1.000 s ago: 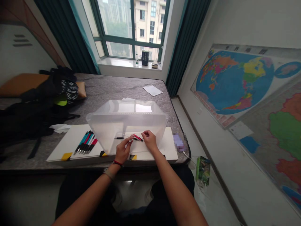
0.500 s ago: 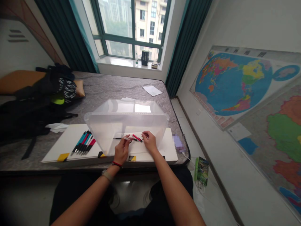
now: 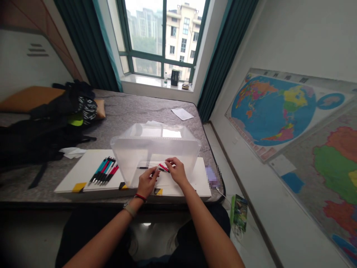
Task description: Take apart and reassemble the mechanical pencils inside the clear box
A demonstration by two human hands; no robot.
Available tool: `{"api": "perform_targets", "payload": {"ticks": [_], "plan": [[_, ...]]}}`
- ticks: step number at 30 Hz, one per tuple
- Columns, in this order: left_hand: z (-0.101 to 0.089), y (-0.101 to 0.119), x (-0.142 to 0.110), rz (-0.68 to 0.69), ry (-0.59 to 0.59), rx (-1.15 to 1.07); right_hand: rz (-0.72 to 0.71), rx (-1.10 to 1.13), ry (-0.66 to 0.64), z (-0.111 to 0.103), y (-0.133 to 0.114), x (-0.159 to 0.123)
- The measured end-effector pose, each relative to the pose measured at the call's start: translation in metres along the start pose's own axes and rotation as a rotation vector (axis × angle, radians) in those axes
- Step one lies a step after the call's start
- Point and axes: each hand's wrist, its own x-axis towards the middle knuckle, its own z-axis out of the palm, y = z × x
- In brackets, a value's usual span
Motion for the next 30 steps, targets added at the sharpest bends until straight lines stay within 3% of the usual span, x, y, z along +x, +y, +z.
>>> {"api": "perform_targets", "payload": {"ticks": [4, 9, 19, 21, 26, 30], "plan": [[-0.003, 0.004, 0.001, 0.050, -0.005, 0.056, -0.096, -0.055, -0.097, -0.002, -0.029, -0.006], [-0.005, 0.006, 0.001, 0.087, -0.013, 0.064, -0.119, -0.116, -0.110, 0.002, -0.038, -0.012], [-0.005, 0.005, 0.001, 0.080, -0.006, 0.027, -0.176, -0.169, -0.167, 0.008, -0.035, -0.019], [-0.005, 0.005, 0.000, 0.052, -0.021, 0.008, -0.183, -0.156, -0.130, 0.009, -0.030, -0.020], [-0.008, 0.012, 0.000, -0.070, -0.008, -0.080, -0.022, -0.207, 0.068, 0.005, -0.004, -0.004], [-0.009, 0.016, 0.000, -0.194, 0.122, -0.232, 0.057, -0.335, -0.019, 0.006, 0.007, 0.017]]}}
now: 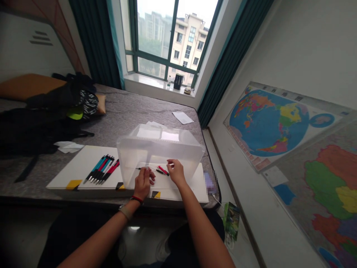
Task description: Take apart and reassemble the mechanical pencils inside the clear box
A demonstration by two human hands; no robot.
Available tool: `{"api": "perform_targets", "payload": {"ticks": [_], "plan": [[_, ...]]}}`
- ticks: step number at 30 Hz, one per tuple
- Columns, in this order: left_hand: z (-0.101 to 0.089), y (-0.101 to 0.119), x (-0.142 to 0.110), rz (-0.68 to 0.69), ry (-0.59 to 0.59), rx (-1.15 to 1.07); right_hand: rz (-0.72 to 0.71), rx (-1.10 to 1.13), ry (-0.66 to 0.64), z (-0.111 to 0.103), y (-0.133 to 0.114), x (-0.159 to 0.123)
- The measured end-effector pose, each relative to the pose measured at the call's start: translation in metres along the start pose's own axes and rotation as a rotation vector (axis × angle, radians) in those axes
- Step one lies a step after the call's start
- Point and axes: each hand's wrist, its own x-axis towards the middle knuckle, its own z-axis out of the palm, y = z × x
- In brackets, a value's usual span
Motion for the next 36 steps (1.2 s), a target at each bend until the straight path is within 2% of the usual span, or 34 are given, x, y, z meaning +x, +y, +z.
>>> {"api": "perform_targets", "payload": {"ticks": [4, 10, 13, 18, 22, 25, 27, 31, 33, 36], "plan": [[0.000, 0.000, 0.001, -0.045, 0.048, -0.083, -0.069, -0.246, -0.150, 0.008, -0.007, 0.021], [0.000, 0.000, 0.000, -0.030, 0.043, -0.073, -0.327, -0.532, -0.435, 0.024, -0.027, 0.049], [0.000, 0.000, 0.000, -0.018, 0.041, -0.050, -0.406, -0.653, -0.572, 0.032, -0.037, 0.058], [-0.001, -0.001, 0.001, -0.004, 0.014, -0.009, -0.446, -0.784, -0.676, 0.045, -0.046, 0.060], [-0.001, -0.002, 0.001, 0.022, 0.010, 0.035, -0.485, -0.830, -0.669, 0.048, -0.045, 0.055], [-0.002, -0.003, 0.000, 0.044, 0.008, 0.093, -0.529, -0.736, -0.611, 0.041, -0.041, 0.049], [-0.001, -0.004, 0.000, 0.061, -0.007, 0.156, -0.496, -0.566, -0.483, 0.032, -0.037, 0.042], [0.000, -0.003, 0.001, 0.118, -0.054, 0.286, -0.291, -0.088, -0.175, 0.013, -0.029, 0.022], [0.001, 0.000, 0.001, 0.157, -0.085, 0.335, -0.218, 0.080, -0.151, 0.004, -0.028, 0.012], [0.002, 0.005, 0.000, 0.195, -0.165, 0.375, -0.186, 0.202, -0.232, -0.012, -0.035, 0.000]]}}
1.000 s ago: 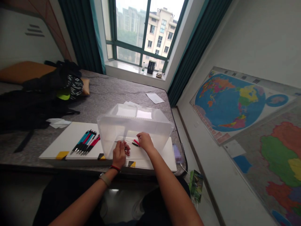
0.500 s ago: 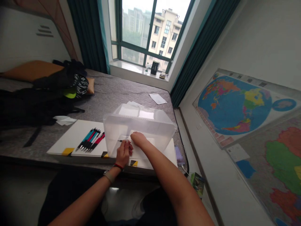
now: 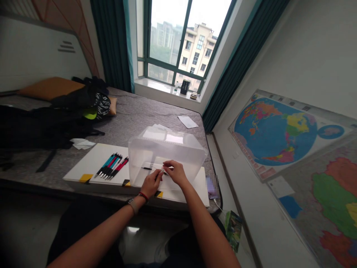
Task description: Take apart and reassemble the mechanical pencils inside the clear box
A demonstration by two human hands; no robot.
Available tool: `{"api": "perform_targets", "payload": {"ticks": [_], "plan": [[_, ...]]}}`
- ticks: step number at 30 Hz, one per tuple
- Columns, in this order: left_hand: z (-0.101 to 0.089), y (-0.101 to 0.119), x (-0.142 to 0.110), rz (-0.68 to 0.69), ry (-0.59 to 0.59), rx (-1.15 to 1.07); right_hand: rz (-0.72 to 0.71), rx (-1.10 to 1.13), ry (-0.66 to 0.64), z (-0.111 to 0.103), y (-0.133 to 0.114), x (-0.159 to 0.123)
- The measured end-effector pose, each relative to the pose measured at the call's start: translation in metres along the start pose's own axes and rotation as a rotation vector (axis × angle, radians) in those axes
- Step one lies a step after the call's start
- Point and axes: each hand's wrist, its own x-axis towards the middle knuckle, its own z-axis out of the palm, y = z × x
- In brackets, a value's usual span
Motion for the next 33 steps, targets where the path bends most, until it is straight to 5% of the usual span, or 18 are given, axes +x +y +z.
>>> {"api": "perform_targets", "payload": {"ticks": [10, 19, 25, 33], "plan": [[-0.002, 0.003, -0.001, 0.024, -0.030, 0.014, -0.067, -0.233, -0.177, -0.015, -0.027, -0.007], [-0.005, 0.007, -0.001, 0.014, -0.020, 0.011, -0.054, -0.135, -0.144, -0.020, -0.017, -0.014], [-0.003, 0.005, 0.000, 0.007, 0.013, 0.018, 0.054, -0.406, 0.028, -0.022, 0.002, -0.002], [0.001, 0.003, 0.000, 0.037, 0.009, 0.046, 0.101, -0.857, -0.327, 0.007, 0.005, 0.036]]}}
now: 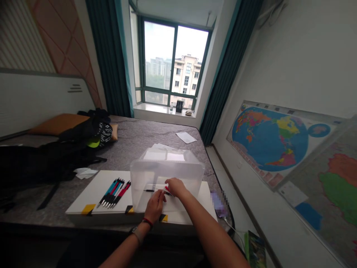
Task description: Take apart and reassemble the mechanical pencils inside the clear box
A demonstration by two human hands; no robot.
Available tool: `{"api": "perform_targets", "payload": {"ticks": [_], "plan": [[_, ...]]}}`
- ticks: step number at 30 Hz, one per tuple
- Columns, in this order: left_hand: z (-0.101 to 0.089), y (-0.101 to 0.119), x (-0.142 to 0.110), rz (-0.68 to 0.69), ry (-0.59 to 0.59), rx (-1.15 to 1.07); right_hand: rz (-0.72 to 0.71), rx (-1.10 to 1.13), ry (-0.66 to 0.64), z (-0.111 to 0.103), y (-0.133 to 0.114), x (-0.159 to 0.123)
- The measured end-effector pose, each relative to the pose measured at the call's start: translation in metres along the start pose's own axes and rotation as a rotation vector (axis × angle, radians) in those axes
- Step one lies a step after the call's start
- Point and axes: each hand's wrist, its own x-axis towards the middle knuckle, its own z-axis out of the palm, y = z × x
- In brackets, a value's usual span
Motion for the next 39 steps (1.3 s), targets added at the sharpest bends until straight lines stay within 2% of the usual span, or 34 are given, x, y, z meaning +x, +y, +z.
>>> {"api": "perform_targets", "payload": {"ticks": [5, 8, 18, 23, 29, 32, 36, 39], "plan": [[0.000, -0.001, -0.001, -0.001, -0.018, 0.005, -0.116, -0.214, -0.129, -0.005, -0.016, 0.019], [0.001, -0.001, -0.001, -0.001, -0.020, 0.011, -0.174, -0.294, -0.156, -0.006, -0.022, 0.026], [0.002, -0.003, -0.002, -0.008, -0.001, 0.013, -0.152, -0.290, -0.152, 0.006, -0.019, 0.023], [0.001, -0.003, -0.003, -0.018, 0.004, 0.019, -0.002, -0.163, -0.024, 0.012, -0.008, 0.007], [0.002, -0.004, -0.003, -0.018, 0.017, 0.024, 0.178, 0.185, 0.215, 0.031, 0.017, -0.022], [0.002, -0.004, -0.003, -0.007, 0.011, 0.033, 0.282, 0.269, 0.304, 0.041, 0.027, -0.031], [0.003, -0.004, -0.003, -0.008, 0.009, 0.054, 0.312, 0.310, 0.332, 0.054, 0.032, -0.036], [0.004, -0.004, -0.002, -0.002, -0.003, 0.085, 0.327, 0.540, 0.437, 0.064, 0.033, -0.036]]}}
